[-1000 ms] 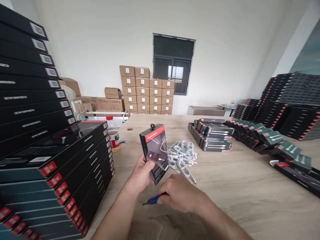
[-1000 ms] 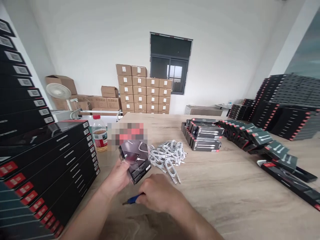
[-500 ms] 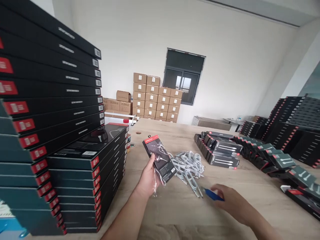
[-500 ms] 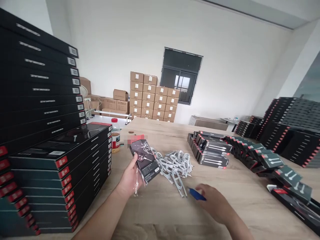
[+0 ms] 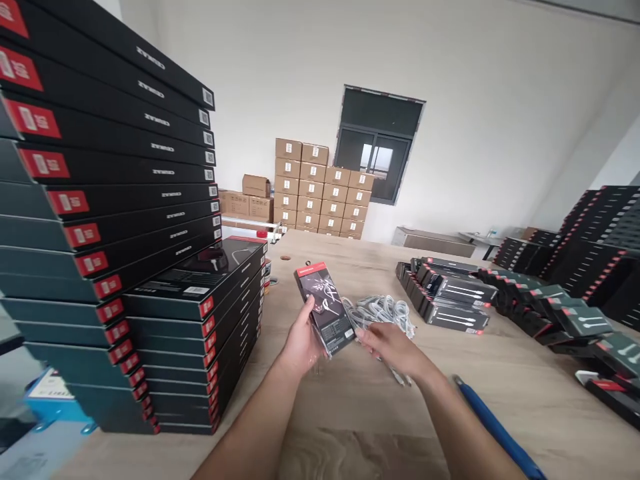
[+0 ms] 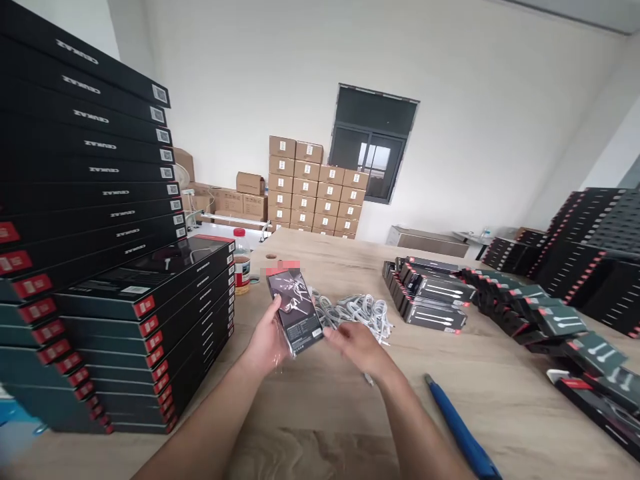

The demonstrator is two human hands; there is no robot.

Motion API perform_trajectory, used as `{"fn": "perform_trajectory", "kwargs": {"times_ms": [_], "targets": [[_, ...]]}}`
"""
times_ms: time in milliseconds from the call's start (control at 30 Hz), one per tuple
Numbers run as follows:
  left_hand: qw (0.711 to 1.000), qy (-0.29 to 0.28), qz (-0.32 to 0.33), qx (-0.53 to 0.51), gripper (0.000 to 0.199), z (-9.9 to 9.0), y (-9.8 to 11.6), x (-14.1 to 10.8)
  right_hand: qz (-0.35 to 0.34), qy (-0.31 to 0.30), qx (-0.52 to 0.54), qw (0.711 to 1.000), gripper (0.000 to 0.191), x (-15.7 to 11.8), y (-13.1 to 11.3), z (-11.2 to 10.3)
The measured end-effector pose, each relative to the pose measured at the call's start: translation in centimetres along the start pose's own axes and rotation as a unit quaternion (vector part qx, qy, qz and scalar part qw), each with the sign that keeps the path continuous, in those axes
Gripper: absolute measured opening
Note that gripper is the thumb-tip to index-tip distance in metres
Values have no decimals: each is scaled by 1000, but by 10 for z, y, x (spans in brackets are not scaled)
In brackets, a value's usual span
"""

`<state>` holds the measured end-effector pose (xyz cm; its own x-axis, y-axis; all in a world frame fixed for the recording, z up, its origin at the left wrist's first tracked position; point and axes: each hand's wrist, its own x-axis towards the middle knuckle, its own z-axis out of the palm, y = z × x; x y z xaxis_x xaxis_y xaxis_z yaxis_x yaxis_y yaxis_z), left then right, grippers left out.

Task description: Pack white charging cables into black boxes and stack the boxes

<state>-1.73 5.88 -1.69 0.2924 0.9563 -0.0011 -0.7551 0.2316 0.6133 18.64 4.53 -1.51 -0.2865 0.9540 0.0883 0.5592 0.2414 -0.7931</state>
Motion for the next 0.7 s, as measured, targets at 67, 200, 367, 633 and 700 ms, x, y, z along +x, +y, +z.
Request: {"fn": "perform_trajectory", "kwargs": {"times_ms": [67,200,367,633,700], "targets": [[999,34,34,-3,52,-5,9,1,-20,-29,4,999,35,0,0,27],[996,61,60,-28,49,-12,19,2,-125,-106,-41,986,27,-20,-1,70],[995,78,48,-25,45,-13,16,3,-146,-91,-80,982,10,-22,-2,83],[996,86,26,16,44,-12,15,1,-9,59,364,930,40,-5,18,47],[994,96,-16,47,45,-10,7,2,14,98,436,894,43,-2,18,45]]}}
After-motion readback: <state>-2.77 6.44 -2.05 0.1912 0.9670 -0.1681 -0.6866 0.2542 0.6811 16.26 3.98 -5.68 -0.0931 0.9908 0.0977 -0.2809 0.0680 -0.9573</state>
